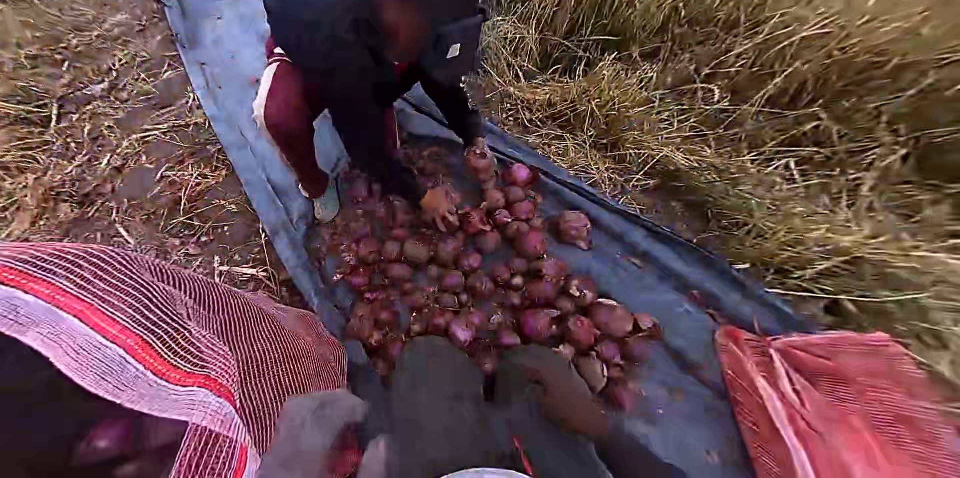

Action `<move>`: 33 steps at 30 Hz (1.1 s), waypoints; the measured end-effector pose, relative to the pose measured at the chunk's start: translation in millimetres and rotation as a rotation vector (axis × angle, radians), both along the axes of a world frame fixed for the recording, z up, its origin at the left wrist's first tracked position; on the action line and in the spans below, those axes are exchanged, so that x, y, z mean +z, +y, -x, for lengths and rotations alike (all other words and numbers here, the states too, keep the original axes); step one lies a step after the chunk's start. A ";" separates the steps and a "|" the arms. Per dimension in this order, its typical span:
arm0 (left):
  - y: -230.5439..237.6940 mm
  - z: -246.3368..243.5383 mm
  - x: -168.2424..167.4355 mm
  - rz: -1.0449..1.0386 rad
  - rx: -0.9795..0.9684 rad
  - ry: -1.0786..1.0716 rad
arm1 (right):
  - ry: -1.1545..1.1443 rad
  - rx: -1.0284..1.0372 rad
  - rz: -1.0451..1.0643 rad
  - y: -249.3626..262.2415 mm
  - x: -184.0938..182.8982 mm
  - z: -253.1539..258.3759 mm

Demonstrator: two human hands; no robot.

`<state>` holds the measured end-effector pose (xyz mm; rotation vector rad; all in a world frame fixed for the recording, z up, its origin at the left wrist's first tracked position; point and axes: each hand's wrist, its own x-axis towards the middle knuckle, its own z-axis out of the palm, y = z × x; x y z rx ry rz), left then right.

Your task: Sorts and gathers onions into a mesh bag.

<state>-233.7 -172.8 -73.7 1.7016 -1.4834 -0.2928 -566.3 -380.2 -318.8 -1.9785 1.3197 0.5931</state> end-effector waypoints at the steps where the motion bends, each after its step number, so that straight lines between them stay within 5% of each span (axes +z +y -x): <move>1: -35.6 13.3 -37.9 -0.209 -0.022 0.047 | 0.005 -0.039 0.024 -7.8 -4.3 13.5; 5: -161.8 61.3 -195.4 -1.000 -0.132 -0.043 | 0.007 -0.147 0.134 -61.9 -37.1 38.2; 8: -217.6 101.5 -273.3 -1.092 -0.249 -0.250 | -0.022 -0.083 0.261 -103.4 -75.3 37.1; 11: -255.7 121.4 -333.0 -1.093 -0.341 -0.256 | 0.025 0.105 0.133 -134.3 -106.9 14.3; 14: -275.7 113.8 -347.6 -1.070 -0.301 -0.178 | 0.114 0.164 0.006 -159.0 -127.9 -3.0; 17: -290.8 79.9 -331.2 -1.088 -0.036 0.107 | 0.141 0.101 -0.124 -185.7 -115.2 -7.2; 22: -333.1 15.5 -328.2 -1.032 0.062 0.172 | -0.678 -0.785 -0.380 -197.1 -106.5 43.1; 24: -359.2 12.9 -323.6 -1.005 0.019 0.040 | -0.779 -0.978 -0.392 -199.0 -110.8 35.3; 29: -440.2 20.9 -340.7 -1.068 -0.116 -0.380 | -0.237 -0.384 -0.298 -232.3 -120.5 -47.9; 33: -468.8 19.4 -361.4 -1.187 -0.235 -0.316 | 0.033 -0.215 -0.269 -232.4 -127.2 -113.6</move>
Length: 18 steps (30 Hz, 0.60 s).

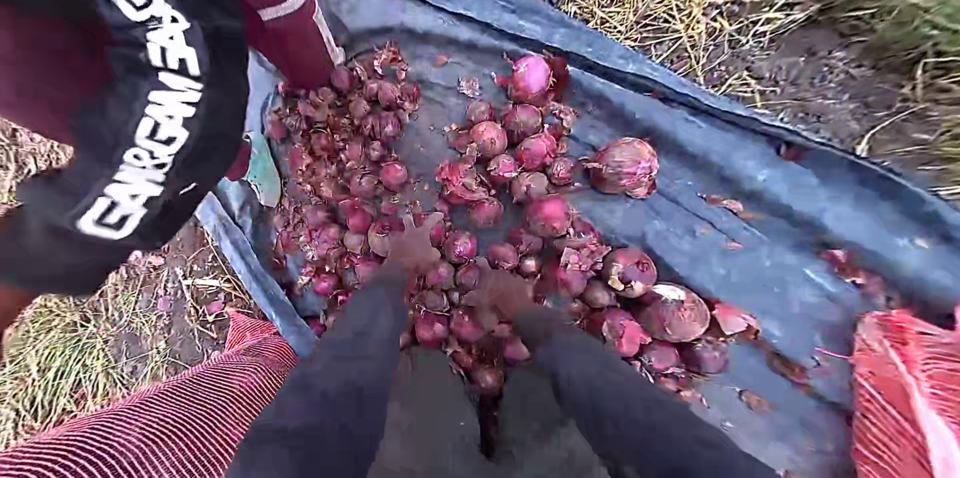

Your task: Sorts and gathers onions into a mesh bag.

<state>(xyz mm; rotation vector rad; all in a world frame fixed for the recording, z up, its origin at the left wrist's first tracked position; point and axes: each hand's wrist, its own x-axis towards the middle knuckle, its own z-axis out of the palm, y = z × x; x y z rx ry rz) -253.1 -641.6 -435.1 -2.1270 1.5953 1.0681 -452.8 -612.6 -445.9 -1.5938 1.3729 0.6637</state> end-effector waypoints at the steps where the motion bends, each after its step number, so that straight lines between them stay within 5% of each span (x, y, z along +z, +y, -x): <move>1: 2.6 -2.4 -13.1 0.009 0.032 0.024 | 0.017 -0.007 0.013 2.4 -0.4 -5.5; 3: 15.9 -10.8 -46.2 0.093 0.127 0.066 | 0.033 0.001 -0.005 1.4 2.8 -5.6; 6: 4.6 -5.2 -35.5 0.081 0.292 0.172 | -0.087 -0.066 -0.075 5.3 -11.0 26.1; 13: 2.5 5.9 -26.3 0.134 0.379 0.193 | -0.627 -0.822 -0.213 82.9 50.6 127.7; 18: 97.4 27.2 61.0 0.202 0.602 0.675 | -0.711 -1.133 -0.087 126.4 95.0 143.5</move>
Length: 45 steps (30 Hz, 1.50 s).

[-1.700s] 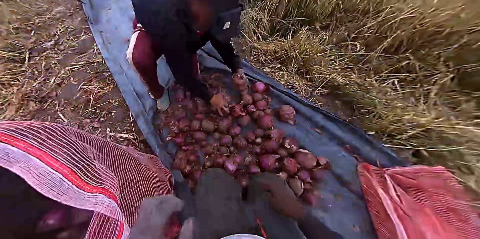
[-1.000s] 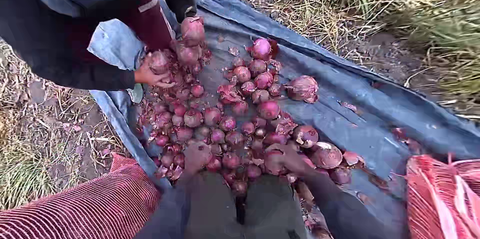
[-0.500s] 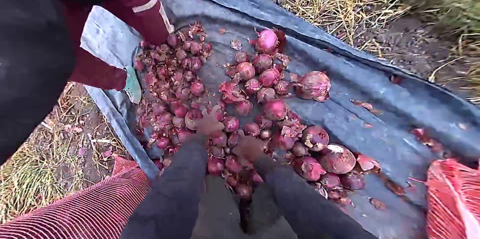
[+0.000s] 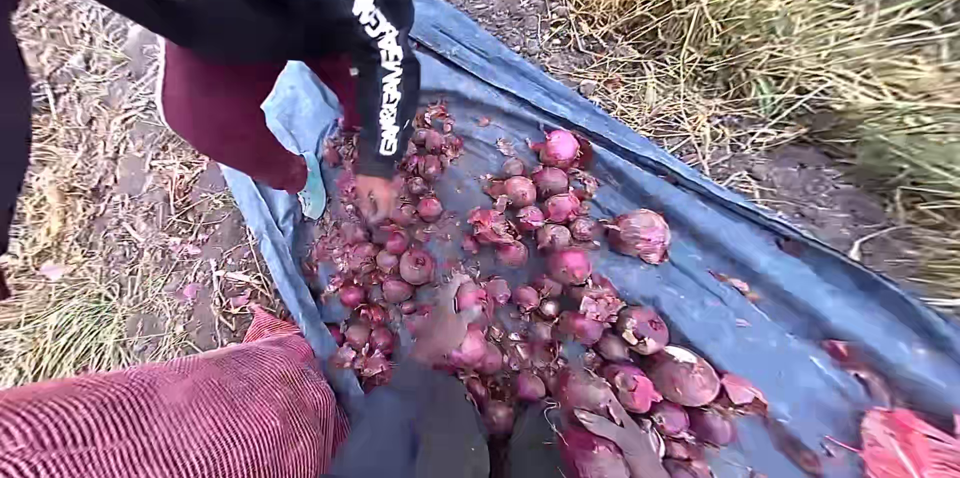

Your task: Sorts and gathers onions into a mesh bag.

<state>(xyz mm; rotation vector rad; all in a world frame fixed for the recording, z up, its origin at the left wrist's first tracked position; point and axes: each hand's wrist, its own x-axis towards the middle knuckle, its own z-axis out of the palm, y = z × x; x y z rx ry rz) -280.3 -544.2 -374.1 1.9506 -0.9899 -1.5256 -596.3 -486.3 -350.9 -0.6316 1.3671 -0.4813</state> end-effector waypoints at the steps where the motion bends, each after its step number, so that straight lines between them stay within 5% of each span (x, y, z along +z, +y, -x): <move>1: 27.7 2.8 16.0 0.006 0.026 0.124 | 0.002 0.010 0.033 5.1 8.0 -4.3; 4: 104.3 17.8 74.2 0.067 0.072 0.355 | 0.009 0.121 0.156 21.2 37.9 -40.4; 11: 222.9 3.0 184.2 0.493 0.278 0.063 | -0.006 0.491 0.702 56.5 133.2 -112.3; 18: 365.7 -74.8 354.6 1.046 0.621 -0.564 | -0.582 0.755 1.140 112.2 309.5 -287.3; 23: 458.4 -149.3 420.2 1.073 0.830 -1.062 | -1.038 1.047 1.294 182.4 405.8 -451.9; 27: 494.0 -193.8 398.2 0.568 0.817 -1.066 | -0.534 1.321 1.507 215.2 404.1 -533.8; 30: 507.6 -172.0 380.5 0.312 0.632 -1.124 | -0.198 1.467 1.668 191.4 381.1 -528.3; 32: 513.8 -136.2 377.3 0.728 0.648 -1.238 | -0.200 1.286 1.677 155.3 377.5 -493.1; 34: 502.0 -96.1 370.1 1.178 0.607 -1.080 | -0.150 1.126 1.622 106.3 363.1 -448.8; 36: 466.4 -60.3 345.7 1.205 0.337 -0.768 | 0.008 1.054 1.504 53.5 318.2 -402.1; 41: 304.3 -56.2 138.6 0.096 -0.156 -0.501 | 0.467 1.301 1.022 -0.2 119.6 -294.0; 45: 229.3 -76.5 19.8 -0.240 -0.498 -0.455 | 0.581 1.662 0.693 32.8 14.7 -272.3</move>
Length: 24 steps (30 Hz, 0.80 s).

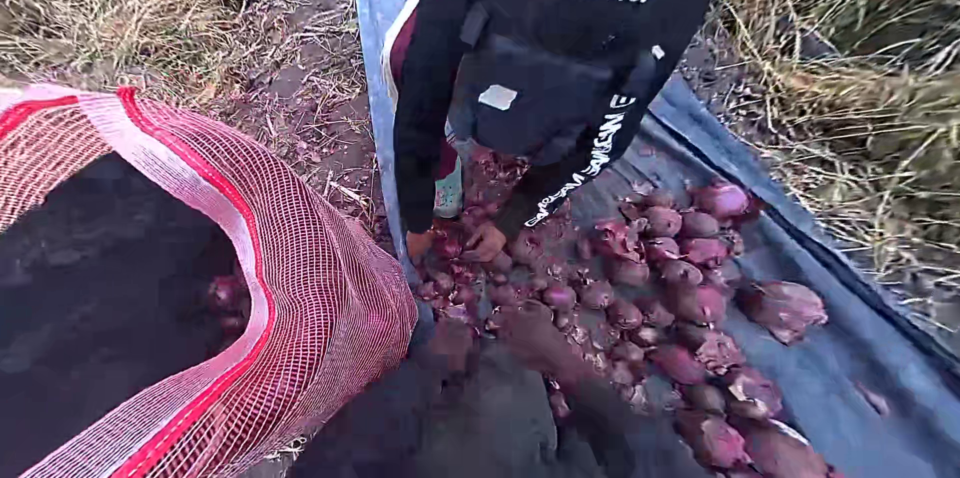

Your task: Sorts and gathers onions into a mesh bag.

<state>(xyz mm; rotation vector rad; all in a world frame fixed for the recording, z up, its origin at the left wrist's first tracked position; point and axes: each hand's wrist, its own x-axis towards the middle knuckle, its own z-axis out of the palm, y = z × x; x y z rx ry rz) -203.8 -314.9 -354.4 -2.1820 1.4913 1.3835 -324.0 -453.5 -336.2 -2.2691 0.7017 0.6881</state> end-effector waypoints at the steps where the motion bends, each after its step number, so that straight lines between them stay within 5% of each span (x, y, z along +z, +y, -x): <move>1: -7.8 -5.3 -16.6 -0.023 -0.069 -0.013 | 0.044 0.050 -0.060 8.4 -15.0 -4.3; 8: 10.7 -25.2 -71.3 -0.404 -0.133 -0.146 | 0.120 0.187 -0.225 31.1 -101.4 -44.3; 12: 8.1 -12.3 -51.9 -0.594 -0.362 -0.131 | 0.048 0.120 -0.285 24.9 -125.5 -52.5; 15: 5.5 -9.9 -48.8 -0.595 -0.294 -0.133 | 0.020 0.150 -0.276 28.5 -132.4 -56.4; 18: 10.3 -4.6 -54.4 -0.570 0.040 -0.076 | 0.000 0.038 -0.242 -5.4 -96.8 -42.3; 21: 41.8 16.8 -86.4 -0.081 0.667 0.031 | -0.143 -0.213 -0.335 -62.1 -75.3 12.8; 24: -1.8 35.6 -64.7 -0.002 1.396 0.099 | -0.403 -0.703 -0.591 -89.0 -72.0 81.3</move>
